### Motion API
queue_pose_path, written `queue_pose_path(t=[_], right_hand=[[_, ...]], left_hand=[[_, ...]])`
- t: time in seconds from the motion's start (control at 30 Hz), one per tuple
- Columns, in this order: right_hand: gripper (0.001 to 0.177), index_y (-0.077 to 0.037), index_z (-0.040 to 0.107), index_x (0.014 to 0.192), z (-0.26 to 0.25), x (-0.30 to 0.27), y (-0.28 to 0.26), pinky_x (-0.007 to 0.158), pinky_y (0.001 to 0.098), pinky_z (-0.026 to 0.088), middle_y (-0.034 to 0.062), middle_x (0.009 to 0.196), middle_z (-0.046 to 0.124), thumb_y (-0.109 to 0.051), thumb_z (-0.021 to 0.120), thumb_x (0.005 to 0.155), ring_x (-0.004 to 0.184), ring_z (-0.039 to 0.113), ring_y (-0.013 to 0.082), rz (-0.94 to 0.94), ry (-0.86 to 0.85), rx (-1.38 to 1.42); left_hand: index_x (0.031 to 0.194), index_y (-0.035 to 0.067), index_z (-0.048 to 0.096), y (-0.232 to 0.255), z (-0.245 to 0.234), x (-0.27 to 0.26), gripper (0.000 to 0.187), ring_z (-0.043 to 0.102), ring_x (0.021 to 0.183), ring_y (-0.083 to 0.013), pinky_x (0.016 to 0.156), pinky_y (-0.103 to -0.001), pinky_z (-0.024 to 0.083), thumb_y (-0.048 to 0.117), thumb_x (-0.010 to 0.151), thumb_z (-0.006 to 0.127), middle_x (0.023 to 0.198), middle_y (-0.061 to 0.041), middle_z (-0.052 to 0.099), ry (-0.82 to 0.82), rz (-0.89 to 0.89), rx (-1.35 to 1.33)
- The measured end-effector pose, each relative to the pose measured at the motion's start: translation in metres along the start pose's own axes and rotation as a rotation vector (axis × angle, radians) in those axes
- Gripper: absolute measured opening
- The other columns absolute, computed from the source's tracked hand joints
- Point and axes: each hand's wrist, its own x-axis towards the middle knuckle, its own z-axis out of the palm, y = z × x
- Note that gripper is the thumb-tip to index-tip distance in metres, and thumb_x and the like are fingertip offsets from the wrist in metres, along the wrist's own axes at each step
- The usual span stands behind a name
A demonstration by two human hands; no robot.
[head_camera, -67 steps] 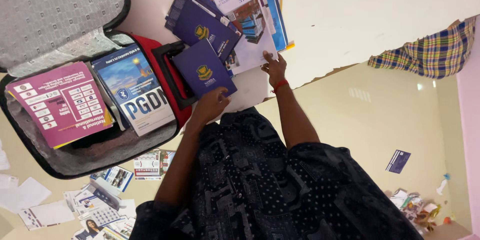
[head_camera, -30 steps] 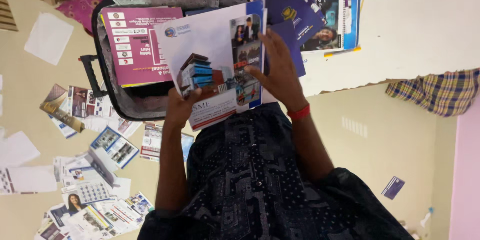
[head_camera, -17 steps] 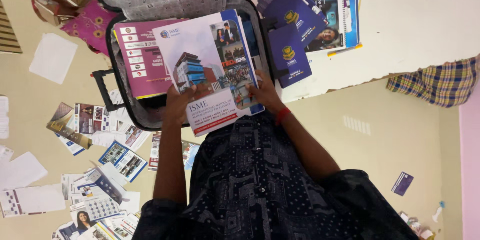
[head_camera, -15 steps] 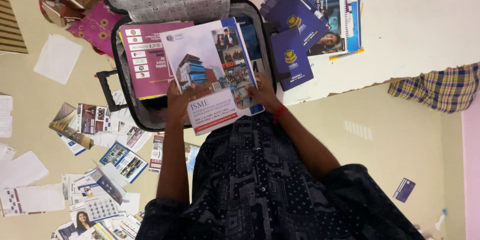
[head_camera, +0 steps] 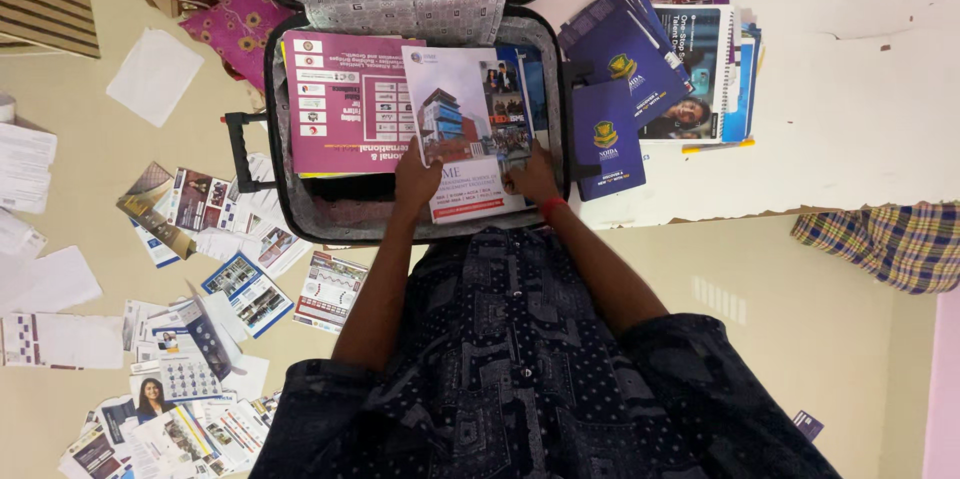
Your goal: The person packs a suitcase by placing brochures, booklets, and a spiral-bound notebook into it.
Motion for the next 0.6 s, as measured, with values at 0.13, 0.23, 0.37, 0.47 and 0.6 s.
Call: queue_pose_path(t=[0.13, 0.23, 0.37, 0.47, 0.6], right_hand=[[0.08, 0.0, 0.037, 0.15, -0.004, -0.008, -0.005, 0.101, 0.0561, 0.049, 0.022, 0.107, 0.07, -0.018, 0.074, 0.082, 0.104, 0.067, 0.0411, -0.214, 0.032, -0.522], [0.088, -0.004, 0.03, 0.161, -0.001, -0.019, -0.002, 0.106, 0.0516, 0.048, 0.0228, 0.112, 0.069, -0.024, 0.069, 0.084, 0.113, 0.064, 0.0404, -0.026, -0.148, -0.517], [0.095, 0.0, 0.04, 0.15, 0.003, -0.025, 0.004, 0.105, 0.0534, 0.04, 0.0441, 0.147, 0.033, -0.029, 0.09, 0.075, 0.128, 0.043, 0.0571, -0.531, -0.07, -0.89], [0.082, -0.009, 0.047, 0.15, 0.003, -0.028, 0.008, 0.112, 0.0502, 0.046, 0.0301, 0.163, 0.029, -0.031, 0.084, 0.08, 0.129, 0.054, 0.0421, -0.338, -0.226, -0.874], [0.087, -0.007, 0.044, 0.154, 0.008, -0.027, 0.004, 0.11, 0.0508, 0.046, 0.0357, 0.161, 0.024, -0.028, 0.083, 0.079, 0.13, 0.05, 0.0445, -0.293, -0.326, -0.905]], left_hand=[[0.126, 0.0, 0.054, -0.023, 0.04, 0.015, 0.047, 0.064, 0.111, -0.0469, 0.093, -0.053, 0.052, 0.02, 0.086, 0.071, 0.112, -0.028, 0.067, -0.099, 0.01, 0.045], [0.123, -0.005, 0.053, -0.032, 0.057, 0.019, 0.051, 0.063, 0.112, -0.0481, 0.093, -0.053, 0.052, 0.018, 0.081, 0.071, 0.111, -0.029, 0.066, -0.058, 0.081, 0.066], [0.137, 0.017, 0.07, -0.041, 0.069, 0.009, 0.056, 0.059, 0.128, -0.0439, 0.104, -0.046, 0.052, 0.014, 0.082, 0.075, 0.137, -0.029, 0.063, -0.057, 0.279, 0.181], [0.143, -0.028, 0.015, -0.031, 0.08, 0.011, 0.113, 0.037, 0.133, -0.0595, 0.109, -0.052, 0.037, 0.017, 0.07, 0.089, 0.135, -0.051, 0.04, 0.097, 0.294, 0.107], [0.153, -0.018, 0.002, -0.04, 0.076, 0.008, 0.108, 0.06, 0.132, -0.0313, 0.122, -0.04, 0.034, 0.017, 0.077, 0.071, 0.133, -0.015, 0.071, -0.17, 0.082, -0.244]])
